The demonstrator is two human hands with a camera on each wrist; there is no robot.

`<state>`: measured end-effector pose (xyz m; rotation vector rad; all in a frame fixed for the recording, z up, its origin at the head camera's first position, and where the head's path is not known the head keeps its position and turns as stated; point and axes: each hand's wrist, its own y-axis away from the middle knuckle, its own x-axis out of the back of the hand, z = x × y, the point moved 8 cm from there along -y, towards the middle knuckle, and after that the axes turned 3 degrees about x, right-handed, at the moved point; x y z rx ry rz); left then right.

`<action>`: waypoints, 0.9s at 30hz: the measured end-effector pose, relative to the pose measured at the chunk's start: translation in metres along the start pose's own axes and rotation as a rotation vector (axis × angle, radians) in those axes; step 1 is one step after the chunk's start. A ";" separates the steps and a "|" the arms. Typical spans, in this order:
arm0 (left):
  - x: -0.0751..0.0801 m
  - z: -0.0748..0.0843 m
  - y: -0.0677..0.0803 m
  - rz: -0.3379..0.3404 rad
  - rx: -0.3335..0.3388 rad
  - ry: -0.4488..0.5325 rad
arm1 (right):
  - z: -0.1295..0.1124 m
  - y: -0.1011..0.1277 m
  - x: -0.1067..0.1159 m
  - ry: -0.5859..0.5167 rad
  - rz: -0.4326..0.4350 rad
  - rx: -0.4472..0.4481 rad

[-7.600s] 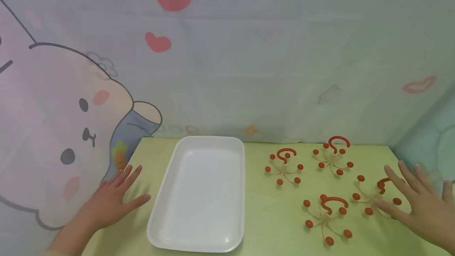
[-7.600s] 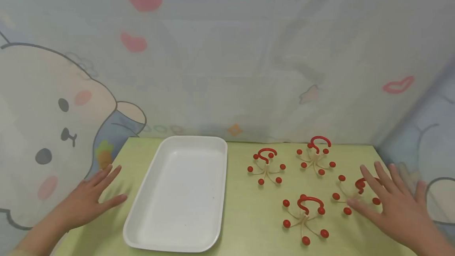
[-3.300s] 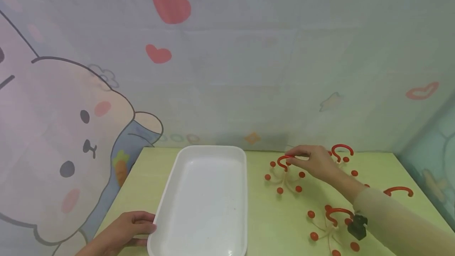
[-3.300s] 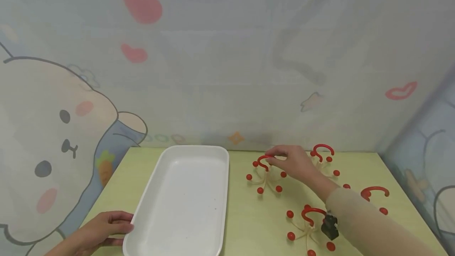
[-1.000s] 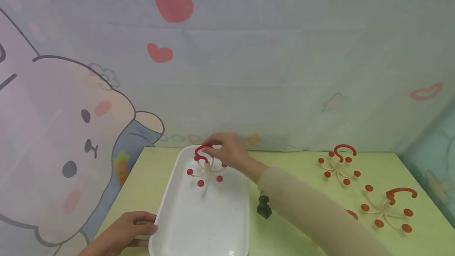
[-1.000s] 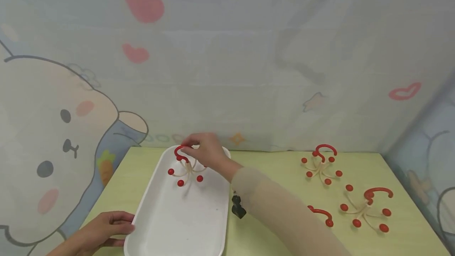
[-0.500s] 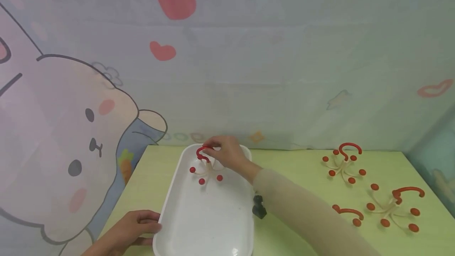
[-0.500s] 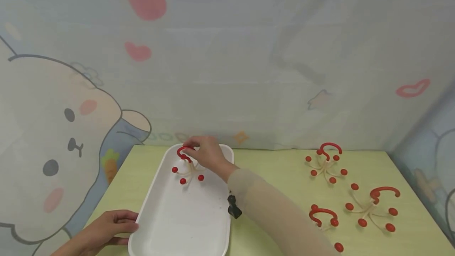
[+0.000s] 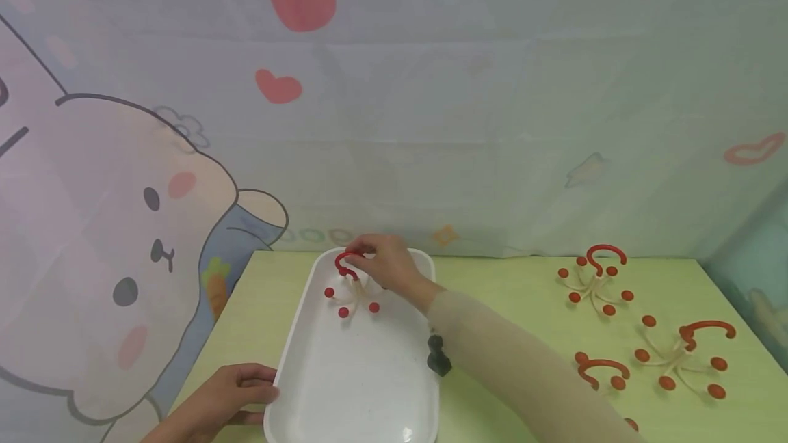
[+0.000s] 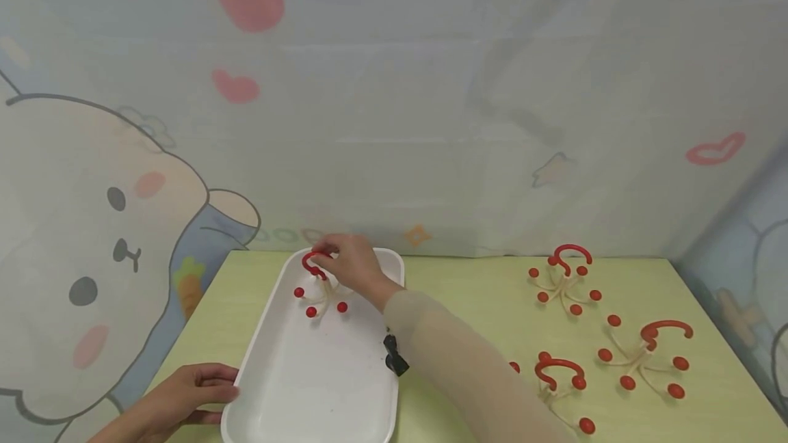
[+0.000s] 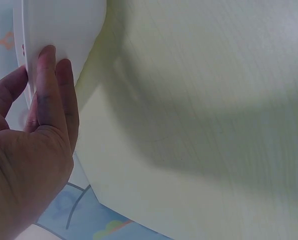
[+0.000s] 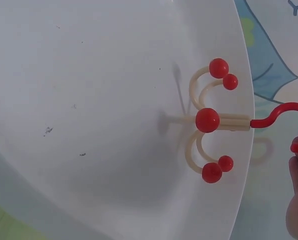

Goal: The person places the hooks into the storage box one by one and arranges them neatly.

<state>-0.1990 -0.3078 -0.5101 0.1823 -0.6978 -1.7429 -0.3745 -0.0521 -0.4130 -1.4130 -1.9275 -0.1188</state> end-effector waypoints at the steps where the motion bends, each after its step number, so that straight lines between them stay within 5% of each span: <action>1: 0.000 0.000 0.000 -0.005 -0.002 0.001 | -0.001 -0.001 0.000 0.006 0.004 0.012; 27: 0.000 0.000 -0.001 0.008 0.001 -0.014 | 0.008 0.005 -0.001 -0.049 -0.111 -0.076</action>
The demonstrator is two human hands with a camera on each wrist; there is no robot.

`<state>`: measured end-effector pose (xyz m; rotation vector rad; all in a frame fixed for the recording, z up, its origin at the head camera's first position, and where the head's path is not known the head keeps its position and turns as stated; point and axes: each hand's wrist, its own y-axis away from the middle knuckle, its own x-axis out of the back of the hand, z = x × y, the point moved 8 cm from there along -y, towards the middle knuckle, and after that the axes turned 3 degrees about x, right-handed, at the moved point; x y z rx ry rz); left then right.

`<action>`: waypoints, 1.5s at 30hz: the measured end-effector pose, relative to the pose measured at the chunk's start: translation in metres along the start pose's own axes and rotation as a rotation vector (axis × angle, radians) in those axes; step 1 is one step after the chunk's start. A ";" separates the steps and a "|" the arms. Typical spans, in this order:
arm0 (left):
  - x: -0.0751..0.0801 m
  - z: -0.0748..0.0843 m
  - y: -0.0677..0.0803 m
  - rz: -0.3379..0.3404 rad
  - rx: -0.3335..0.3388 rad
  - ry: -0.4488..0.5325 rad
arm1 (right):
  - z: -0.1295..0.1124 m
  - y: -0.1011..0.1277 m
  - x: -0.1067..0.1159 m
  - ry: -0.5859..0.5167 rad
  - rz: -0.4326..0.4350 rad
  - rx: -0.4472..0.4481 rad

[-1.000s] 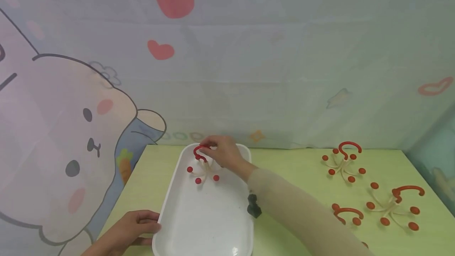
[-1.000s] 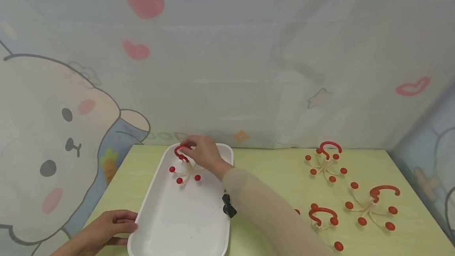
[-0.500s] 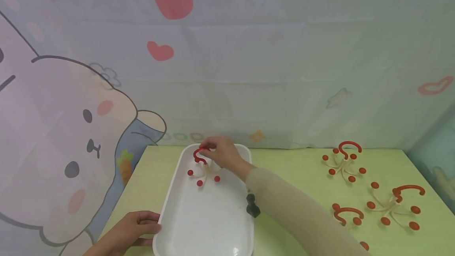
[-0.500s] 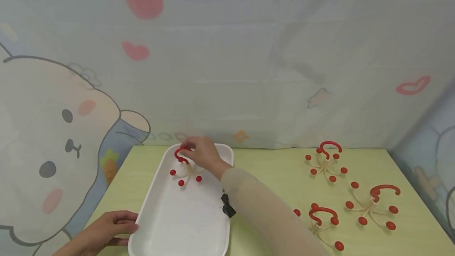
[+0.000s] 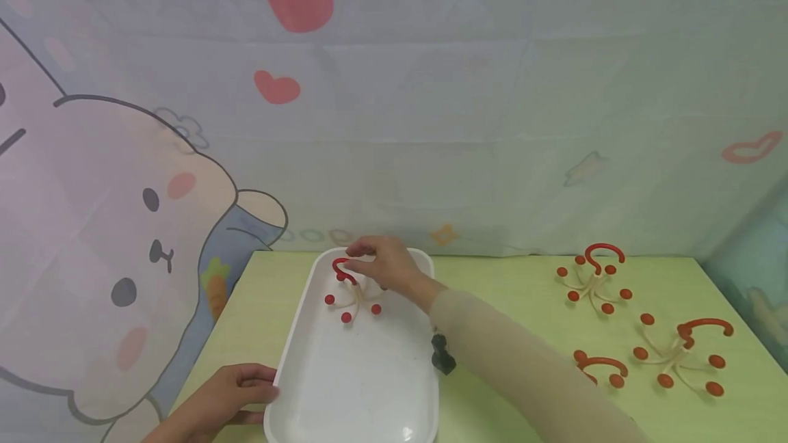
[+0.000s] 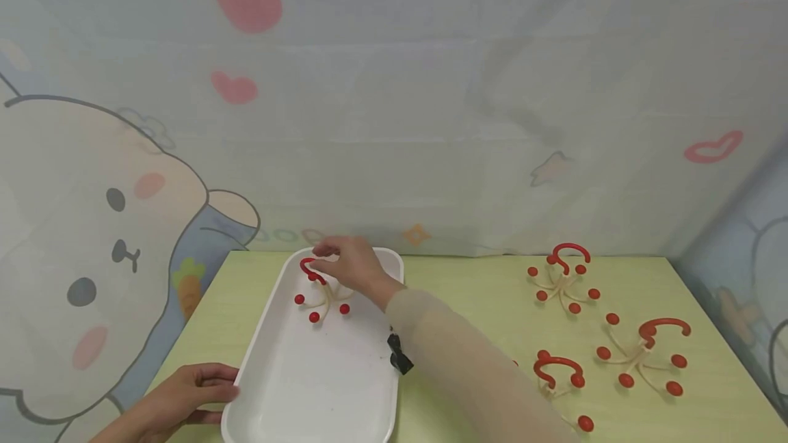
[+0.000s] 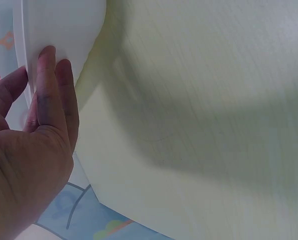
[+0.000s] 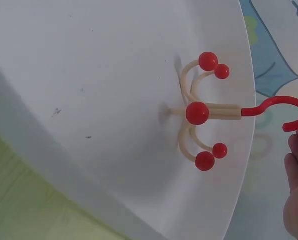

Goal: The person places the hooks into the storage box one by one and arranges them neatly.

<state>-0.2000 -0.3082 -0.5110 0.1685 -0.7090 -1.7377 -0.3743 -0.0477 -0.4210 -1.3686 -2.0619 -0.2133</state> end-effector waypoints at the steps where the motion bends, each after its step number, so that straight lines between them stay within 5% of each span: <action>1: 0.000 0.000 0.000 0.002 0.001 0.000 | 0.000 0.001 0.003 0.001 -0.004 -0.004; 11: 0.001 -0.002 -0.003 0.019 0.012 -0.014 | 0.003 0.017 0.034 0.039 -0.044 0.091; 26: 0.000 0.000 0.000 0.022 0.006 -0.023 | -0.002 0.071 0.089 0.170 -0.084 0.196; 45: 0.000 -0.002 -0.001 0.052 0.065 -0.033 | 0.023 0.161 0.172 0.146 -0.068 0.097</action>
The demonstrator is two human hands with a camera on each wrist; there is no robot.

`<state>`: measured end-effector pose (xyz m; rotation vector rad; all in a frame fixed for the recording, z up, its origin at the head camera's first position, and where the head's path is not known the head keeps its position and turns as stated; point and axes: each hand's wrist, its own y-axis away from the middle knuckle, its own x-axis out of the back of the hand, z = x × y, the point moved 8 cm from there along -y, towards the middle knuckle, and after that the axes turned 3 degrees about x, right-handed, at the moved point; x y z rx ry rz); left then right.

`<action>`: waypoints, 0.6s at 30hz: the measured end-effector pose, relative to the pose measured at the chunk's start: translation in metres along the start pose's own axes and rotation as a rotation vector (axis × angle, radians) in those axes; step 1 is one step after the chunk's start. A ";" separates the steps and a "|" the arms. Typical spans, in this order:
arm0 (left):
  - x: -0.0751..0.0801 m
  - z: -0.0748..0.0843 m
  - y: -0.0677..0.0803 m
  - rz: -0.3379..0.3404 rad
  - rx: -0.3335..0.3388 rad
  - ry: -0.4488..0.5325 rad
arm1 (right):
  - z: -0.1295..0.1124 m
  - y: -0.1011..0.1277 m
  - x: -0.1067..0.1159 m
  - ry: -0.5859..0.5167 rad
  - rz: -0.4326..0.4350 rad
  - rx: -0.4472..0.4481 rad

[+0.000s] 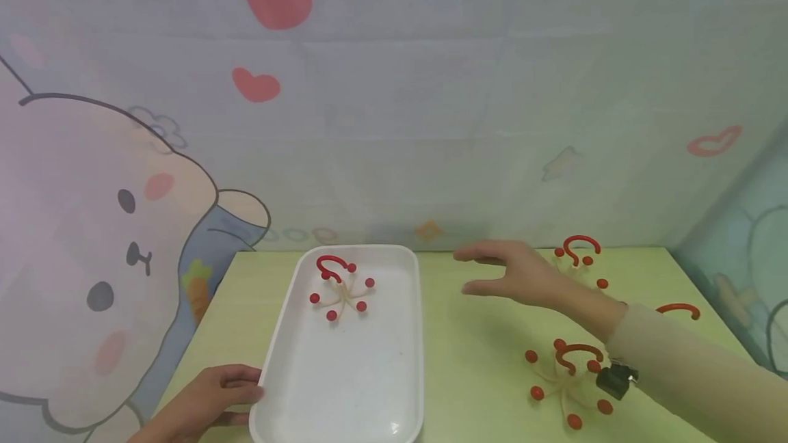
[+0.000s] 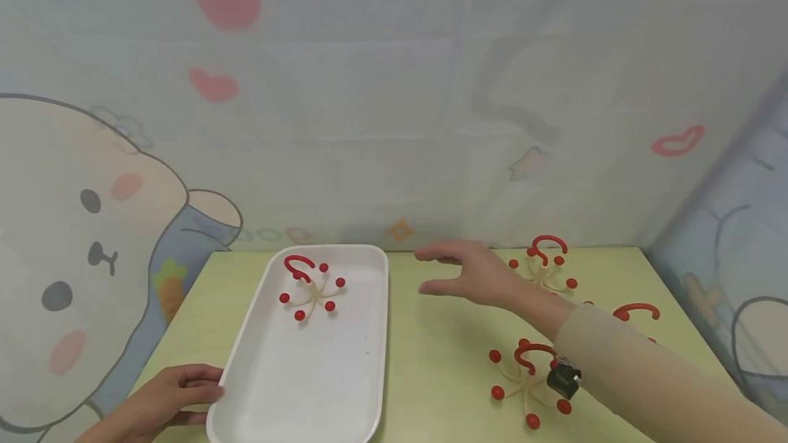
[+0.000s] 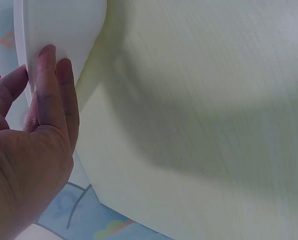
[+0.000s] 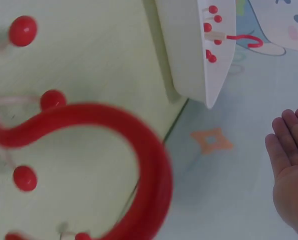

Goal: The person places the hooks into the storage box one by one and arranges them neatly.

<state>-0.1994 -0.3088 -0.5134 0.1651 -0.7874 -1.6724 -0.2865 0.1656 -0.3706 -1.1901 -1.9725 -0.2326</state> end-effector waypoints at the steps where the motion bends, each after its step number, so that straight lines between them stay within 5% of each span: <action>1: 0.000 0.000 0.000 0.002 0.002 -0.003 | 0.002 0.005 0.004 0.008 0.004 -0.008; 9: 0.000 0.001 0.000 -0.017 0.000 -0.011 | 0.009 0.048 0.029 0.071 0.047 -0.034; 18: 0.000 -0.005 0.000 0.024 0.094 -0.001 | 0.016 0.094 0.041 0.184 0.029 -0.074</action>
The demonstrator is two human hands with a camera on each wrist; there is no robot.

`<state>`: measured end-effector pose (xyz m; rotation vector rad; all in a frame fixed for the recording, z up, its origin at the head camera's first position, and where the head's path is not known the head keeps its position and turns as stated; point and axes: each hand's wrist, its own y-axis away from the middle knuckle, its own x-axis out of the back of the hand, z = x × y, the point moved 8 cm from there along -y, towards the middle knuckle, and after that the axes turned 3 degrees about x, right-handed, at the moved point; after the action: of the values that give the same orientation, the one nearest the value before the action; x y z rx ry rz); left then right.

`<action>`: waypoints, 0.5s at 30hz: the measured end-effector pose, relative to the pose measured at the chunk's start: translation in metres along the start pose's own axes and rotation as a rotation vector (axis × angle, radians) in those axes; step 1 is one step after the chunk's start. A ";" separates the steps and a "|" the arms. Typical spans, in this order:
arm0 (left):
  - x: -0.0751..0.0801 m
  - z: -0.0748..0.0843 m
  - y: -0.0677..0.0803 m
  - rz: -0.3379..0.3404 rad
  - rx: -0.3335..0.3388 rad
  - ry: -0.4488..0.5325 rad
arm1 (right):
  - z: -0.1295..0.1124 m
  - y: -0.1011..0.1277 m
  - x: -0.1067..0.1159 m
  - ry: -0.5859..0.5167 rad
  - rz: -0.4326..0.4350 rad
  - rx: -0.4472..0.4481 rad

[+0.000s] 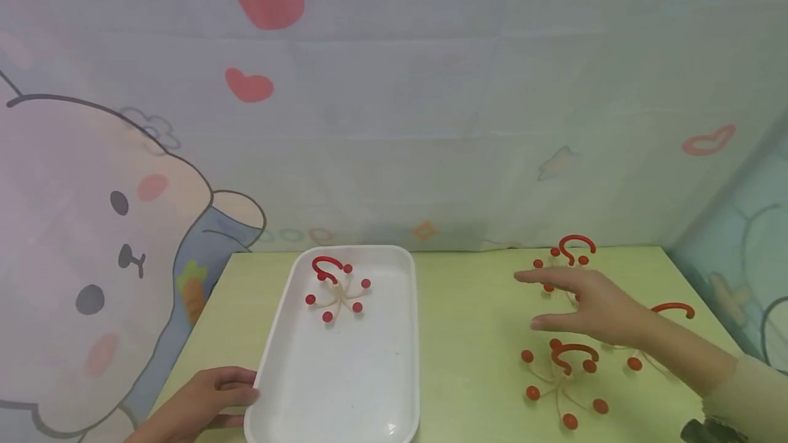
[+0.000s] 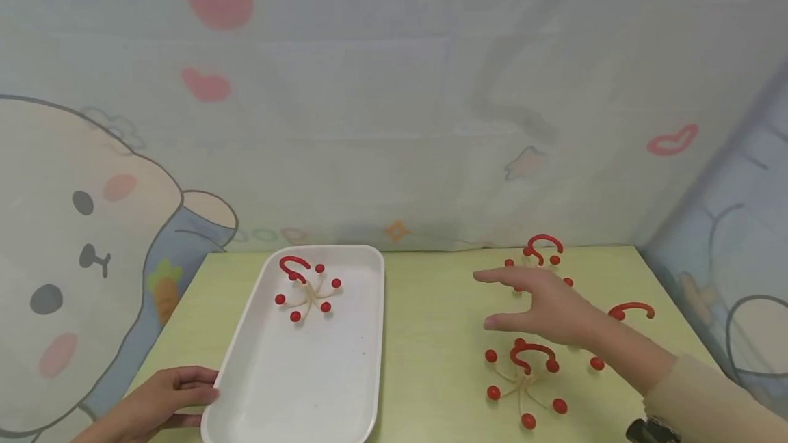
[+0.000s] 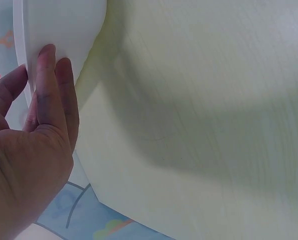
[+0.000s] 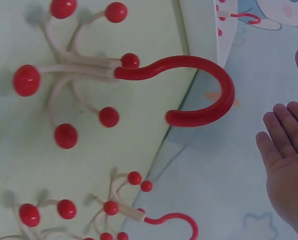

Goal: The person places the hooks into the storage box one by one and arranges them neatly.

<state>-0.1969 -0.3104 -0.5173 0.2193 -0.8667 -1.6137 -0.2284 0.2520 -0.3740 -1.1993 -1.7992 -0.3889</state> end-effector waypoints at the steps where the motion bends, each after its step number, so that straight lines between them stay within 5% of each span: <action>1: 0.000 -0.001 0.000 0.010 0.006 -0.002 | 0.001 0.005 0.001 0.006 0.000 -0.008; 15: 0.001 -0.002 -0.001 0.028 0.030 -0.017 | 0.017 0.057 0.000 0.078 0.123 -0.037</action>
<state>-0.1964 -0.3119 -0.5188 0.2138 -0.9037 -1.5790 -0.1889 0.2904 -0.3956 -1.2960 -1.6492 -0.3934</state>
